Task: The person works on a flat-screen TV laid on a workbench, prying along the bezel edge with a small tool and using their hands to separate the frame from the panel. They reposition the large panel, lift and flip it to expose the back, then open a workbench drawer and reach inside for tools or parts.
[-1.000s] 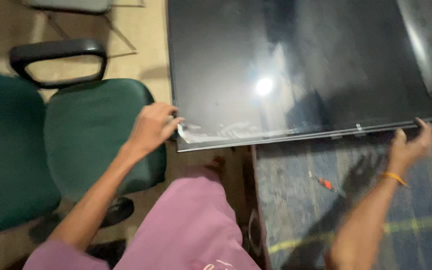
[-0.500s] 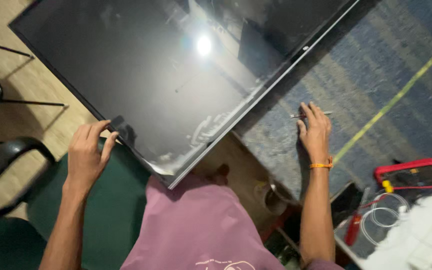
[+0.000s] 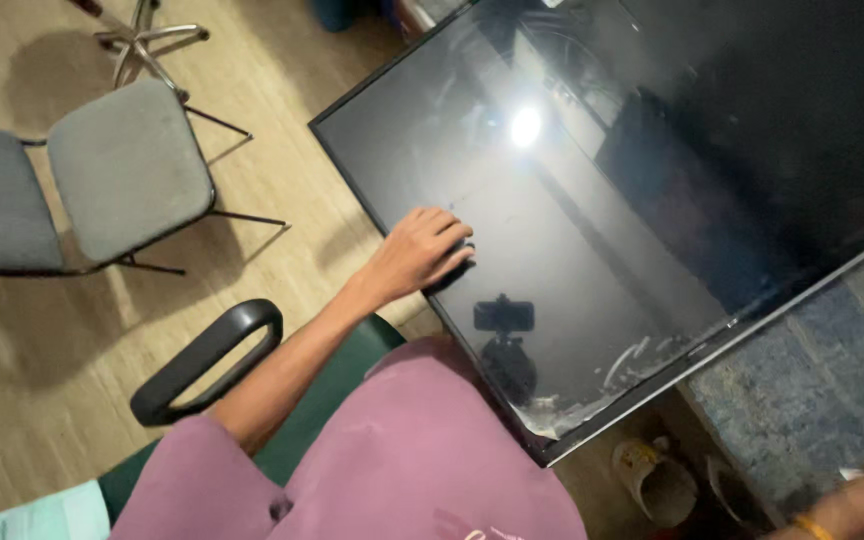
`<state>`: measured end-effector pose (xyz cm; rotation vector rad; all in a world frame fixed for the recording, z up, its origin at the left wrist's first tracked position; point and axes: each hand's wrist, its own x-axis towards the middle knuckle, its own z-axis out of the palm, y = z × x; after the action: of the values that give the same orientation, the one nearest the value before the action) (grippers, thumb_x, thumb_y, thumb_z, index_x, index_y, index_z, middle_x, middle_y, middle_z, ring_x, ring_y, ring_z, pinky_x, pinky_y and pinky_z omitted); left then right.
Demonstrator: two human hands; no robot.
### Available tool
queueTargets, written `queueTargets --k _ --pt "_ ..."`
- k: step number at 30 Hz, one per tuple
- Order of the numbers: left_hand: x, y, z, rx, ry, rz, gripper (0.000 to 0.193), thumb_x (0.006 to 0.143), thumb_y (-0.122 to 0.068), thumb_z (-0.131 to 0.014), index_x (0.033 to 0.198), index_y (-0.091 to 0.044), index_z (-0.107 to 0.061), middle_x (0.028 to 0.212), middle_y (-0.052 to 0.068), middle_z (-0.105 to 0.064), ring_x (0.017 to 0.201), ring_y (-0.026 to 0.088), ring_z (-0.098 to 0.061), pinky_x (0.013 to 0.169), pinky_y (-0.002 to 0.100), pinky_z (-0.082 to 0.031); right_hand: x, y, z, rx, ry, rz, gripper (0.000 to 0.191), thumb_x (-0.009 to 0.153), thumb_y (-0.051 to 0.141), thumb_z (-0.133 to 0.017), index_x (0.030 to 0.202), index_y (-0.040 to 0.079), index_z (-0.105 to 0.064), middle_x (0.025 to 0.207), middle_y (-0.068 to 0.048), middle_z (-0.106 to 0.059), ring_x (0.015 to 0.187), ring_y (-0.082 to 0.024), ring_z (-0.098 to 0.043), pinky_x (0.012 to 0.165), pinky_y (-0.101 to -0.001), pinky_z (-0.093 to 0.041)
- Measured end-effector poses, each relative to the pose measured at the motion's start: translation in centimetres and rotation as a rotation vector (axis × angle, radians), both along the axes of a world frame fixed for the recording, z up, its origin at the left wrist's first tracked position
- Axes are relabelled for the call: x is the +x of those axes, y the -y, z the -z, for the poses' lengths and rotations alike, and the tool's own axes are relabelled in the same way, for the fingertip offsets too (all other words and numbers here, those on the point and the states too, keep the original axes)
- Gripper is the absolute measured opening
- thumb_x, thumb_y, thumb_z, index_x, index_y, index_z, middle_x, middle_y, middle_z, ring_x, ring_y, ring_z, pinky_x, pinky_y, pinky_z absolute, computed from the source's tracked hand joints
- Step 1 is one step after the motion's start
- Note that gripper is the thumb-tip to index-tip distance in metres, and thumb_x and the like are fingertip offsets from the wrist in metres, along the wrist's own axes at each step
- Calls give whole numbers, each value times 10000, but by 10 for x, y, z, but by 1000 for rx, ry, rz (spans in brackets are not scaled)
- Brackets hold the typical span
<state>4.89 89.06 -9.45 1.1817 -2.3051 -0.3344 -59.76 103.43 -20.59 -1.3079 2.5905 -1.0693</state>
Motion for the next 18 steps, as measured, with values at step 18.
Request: queueTargets --k 18 --pt "109 67 34 -29 339 635 92 861 -188 -581 893 -107 -552 895 73 -576 878 259 -575 749 393 -450 288 -5 -129 -650 149 74 316 1248 229 -449 1380 -56 -487 1149 -163 -570 963 -214 -587 826 -321 -558"
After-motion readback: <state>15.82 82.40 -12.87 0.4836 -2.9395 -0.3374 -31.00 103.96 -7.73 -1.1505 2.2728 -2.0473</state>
